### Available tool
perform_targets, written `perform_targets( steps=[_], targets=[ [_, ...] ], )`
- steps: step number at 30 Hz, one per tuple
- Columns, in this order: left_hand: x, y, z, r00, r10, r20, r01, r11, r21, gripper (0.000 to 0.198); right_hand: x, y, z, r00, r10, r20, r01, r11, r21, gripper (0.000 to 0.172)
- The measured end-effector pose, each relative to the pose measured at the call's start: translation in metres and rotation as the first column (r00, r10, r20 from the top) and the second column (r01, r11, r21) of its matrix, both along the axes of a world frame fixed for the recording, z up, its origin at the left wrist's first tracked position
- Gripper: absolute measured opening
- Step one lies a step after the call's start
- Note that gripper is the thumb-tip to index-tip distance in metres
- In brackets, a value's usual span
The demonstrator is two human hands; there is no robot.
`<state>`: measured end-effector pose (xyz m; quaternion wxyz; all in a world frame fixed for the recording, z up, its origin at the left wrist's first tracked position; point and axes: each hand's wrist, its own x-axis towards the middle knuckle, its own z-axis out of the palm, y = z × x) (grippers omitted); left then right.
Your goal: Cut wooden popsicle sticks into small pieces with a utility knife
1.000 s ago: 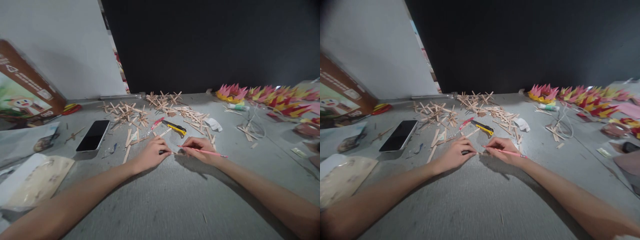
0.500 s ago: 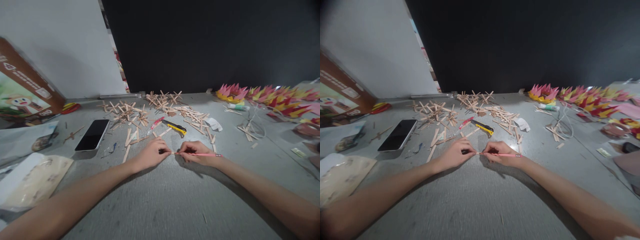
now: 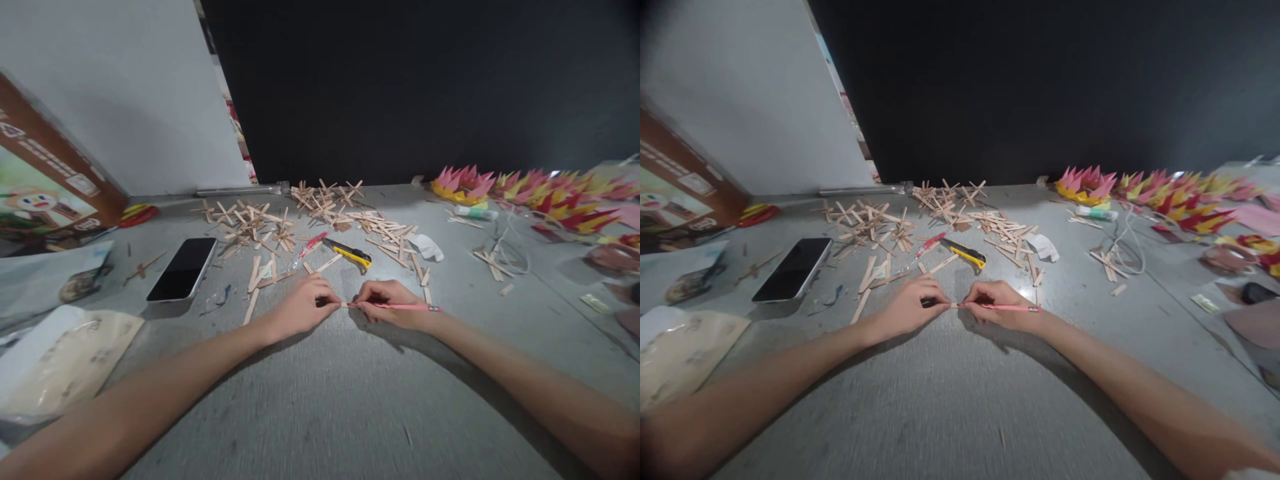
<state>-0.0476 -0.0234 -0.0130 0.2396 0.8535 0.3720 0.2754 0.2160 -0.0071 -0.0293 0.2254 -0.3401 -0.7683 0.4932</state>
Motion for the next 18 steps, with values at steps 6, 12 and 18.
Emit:
perform_targets(
  steps=[6, 12, 18],
  targets=[
    [-0.0006, 0.0005, -0.0009, 1.0, 0.003, -0.002, -0.003, 1.0, 0.0, 0.018, -0.0004, -0.0003, 0.0011, 1.0, 0.009, -0.001, -0.009, 1.0, 0.02, 0.031],
    [0.0002, -0.0003, 0.0003, 1.0, 0.006, 0.005, -0.006, 1.0, 0.005, 0.019, -0.0006, -0.0013, 0.0016, 1.0, 0.011, -0.005, -0.011, 1.0, 0.012, 0.031],
    [0.0003, 0.0, -0.0002, 1.0, 0.003, 0.005, -0.003, 1.0, 0.007, 0.019, -0.0006, -0.0004, 0.0, 1.0, -0.001, 0.006, 0.001, 1.0, 0.013, 0.029]
  ],
)
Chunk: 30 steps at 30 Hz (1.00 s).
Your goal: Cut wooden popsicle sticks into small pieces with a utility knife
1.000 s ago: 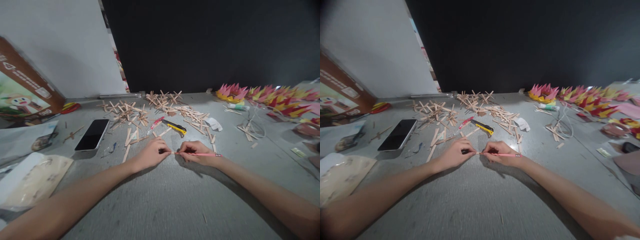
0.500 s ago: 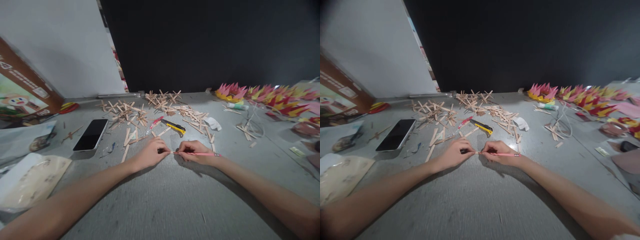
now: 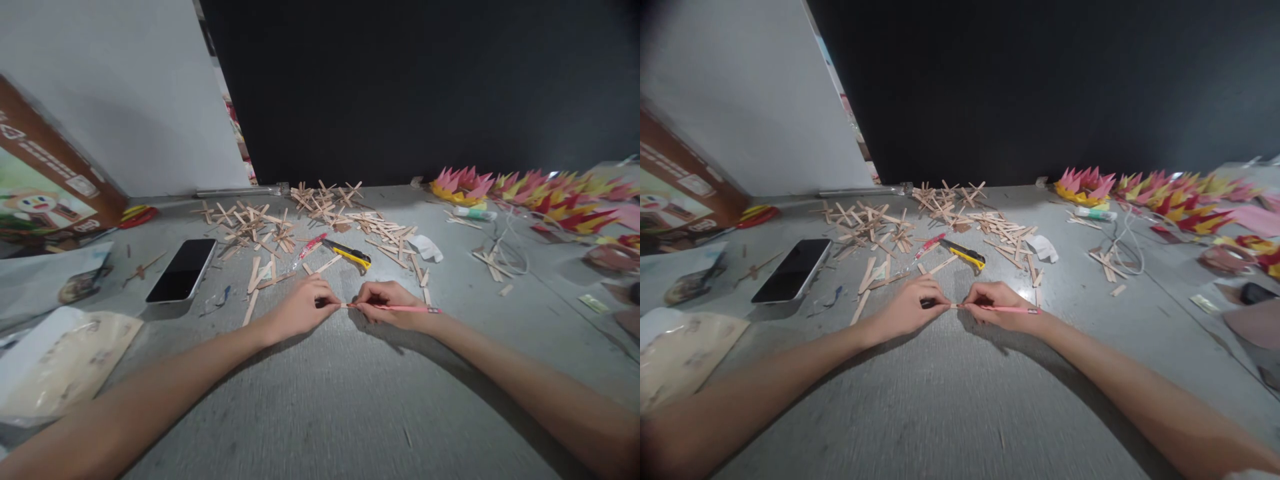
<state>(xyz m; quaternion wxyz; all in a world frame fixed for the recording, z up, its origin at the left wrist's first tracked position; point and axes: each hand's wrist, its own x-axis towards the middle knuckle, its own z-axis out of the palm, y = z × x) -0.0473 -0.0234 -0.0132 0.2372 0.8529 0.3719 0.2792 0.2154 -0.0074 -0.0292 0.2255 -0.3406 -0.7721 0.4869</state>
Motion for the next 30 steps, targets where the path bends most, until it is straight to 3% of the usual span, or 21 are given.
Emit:
perform_targets(
  steps=[30],
  targets=[
    [-0.0008, 0.0011, -0.0026, 1.0, -0.018, 0.007, 0.018, 1.0, 0.012, 0.013, -0.0028, -0.0029, 0.0067, 1.0, -0.012, -0.021, 0.011, 0.999, -0.031, 0.028]
  ],
)
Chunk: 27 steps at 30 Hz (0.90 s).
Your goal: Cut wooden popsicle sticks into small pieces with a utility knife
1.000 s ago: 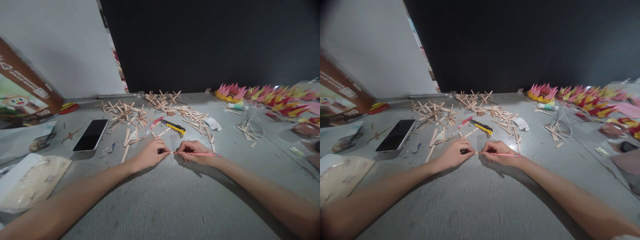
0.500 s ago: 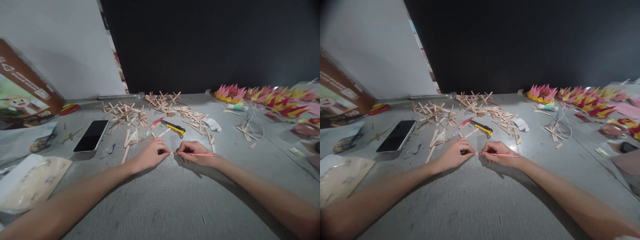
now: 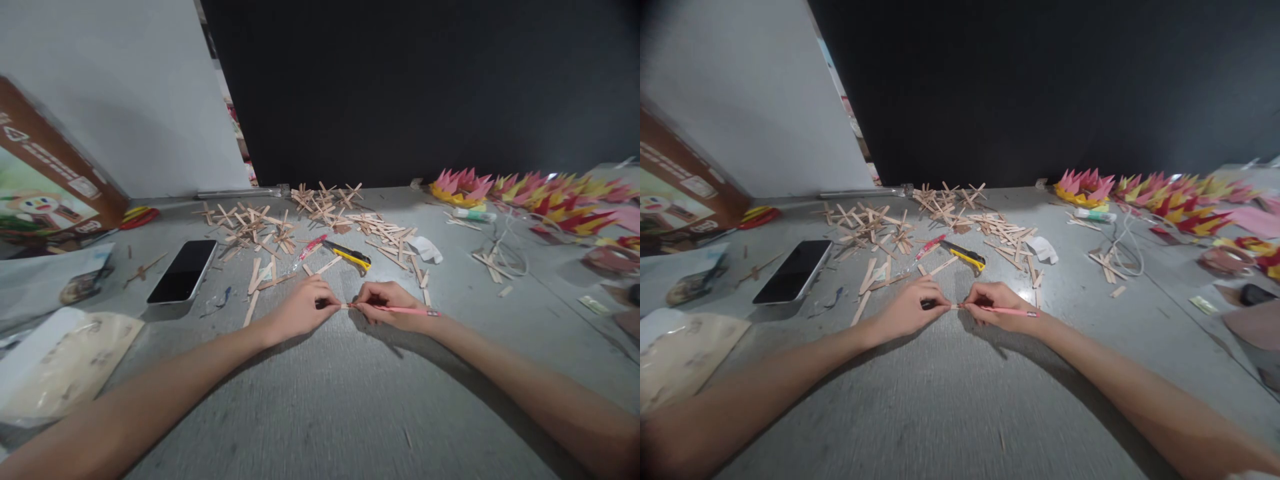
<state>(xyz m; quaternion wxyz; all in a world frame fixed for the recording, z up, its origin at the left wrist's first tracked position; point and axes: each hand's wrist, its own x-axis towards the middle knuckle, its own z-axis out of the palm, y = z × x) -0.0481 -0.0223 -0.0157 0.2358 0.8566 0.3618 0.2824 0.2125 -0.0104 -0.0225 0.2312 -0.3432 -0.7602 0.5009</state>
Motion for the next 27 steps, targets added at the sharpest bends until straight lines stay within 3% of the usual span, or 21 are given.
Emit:
perform_targets(
  steps=[27],
  targets=[
    [0.0001, -0.0005, 0.0021, 1.0, 0.009, -0.022, -0.01, 0.998, -0.065, 0.015, 0.001, 0.003, -0.002, 0.999, 0.035, 0.011, -0.035, 0.999, -0.004, 0.03]
  ],
)
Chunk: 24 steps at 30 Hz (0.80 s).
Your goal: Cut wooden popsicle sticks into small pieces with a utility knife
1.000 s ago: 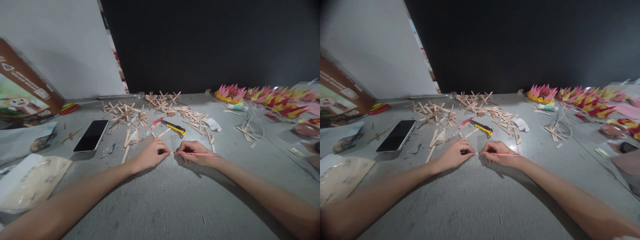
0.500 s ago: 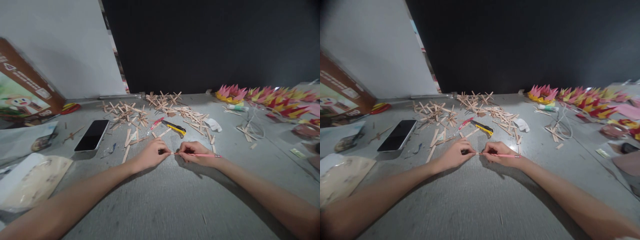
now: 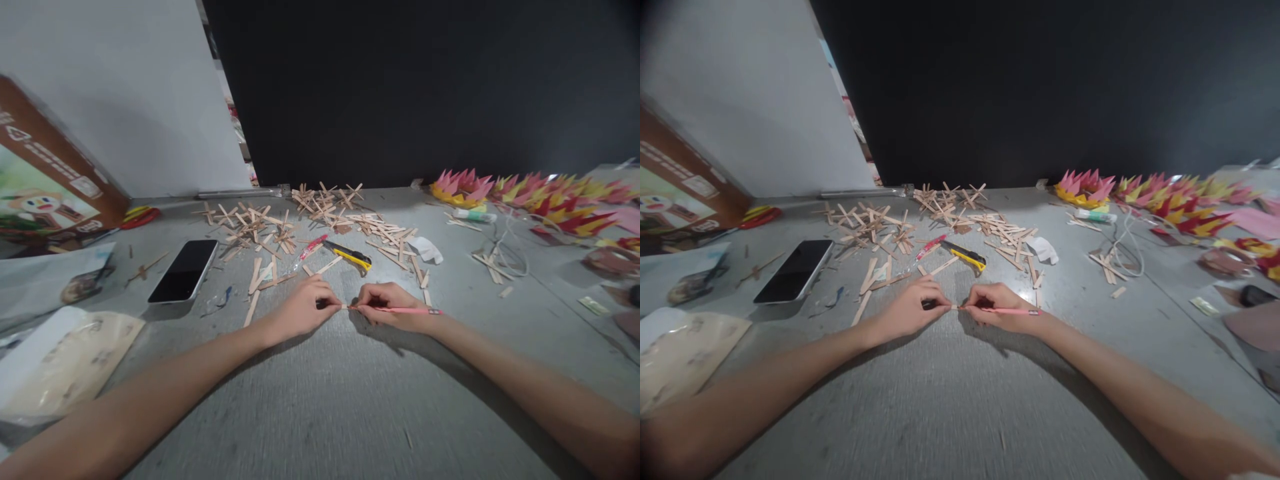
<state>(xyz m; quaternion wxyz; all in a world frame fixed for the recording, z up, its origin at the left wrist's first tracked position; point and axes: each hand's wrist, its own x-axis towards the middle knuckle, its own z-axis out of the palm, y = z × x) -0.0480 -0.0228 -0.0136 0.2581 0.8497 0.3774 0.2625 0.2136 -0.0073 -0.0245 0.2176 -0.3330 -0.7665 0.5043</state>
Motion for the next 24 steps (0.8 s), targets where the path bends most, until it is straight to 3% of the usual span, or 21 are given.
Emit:
perform_targets(
  steps=[24],
  targets=[
    [0.0003, -0.0003, 0.0015, 1.0, 0.005, 0.005, -0.005, 1.0, -0.009, 0.016, -0.0002, 0.0001, -0.0003, 0.999, -0.032, 0.011, 0.033, 0.999, -0.035, 0.033]
  ],
)
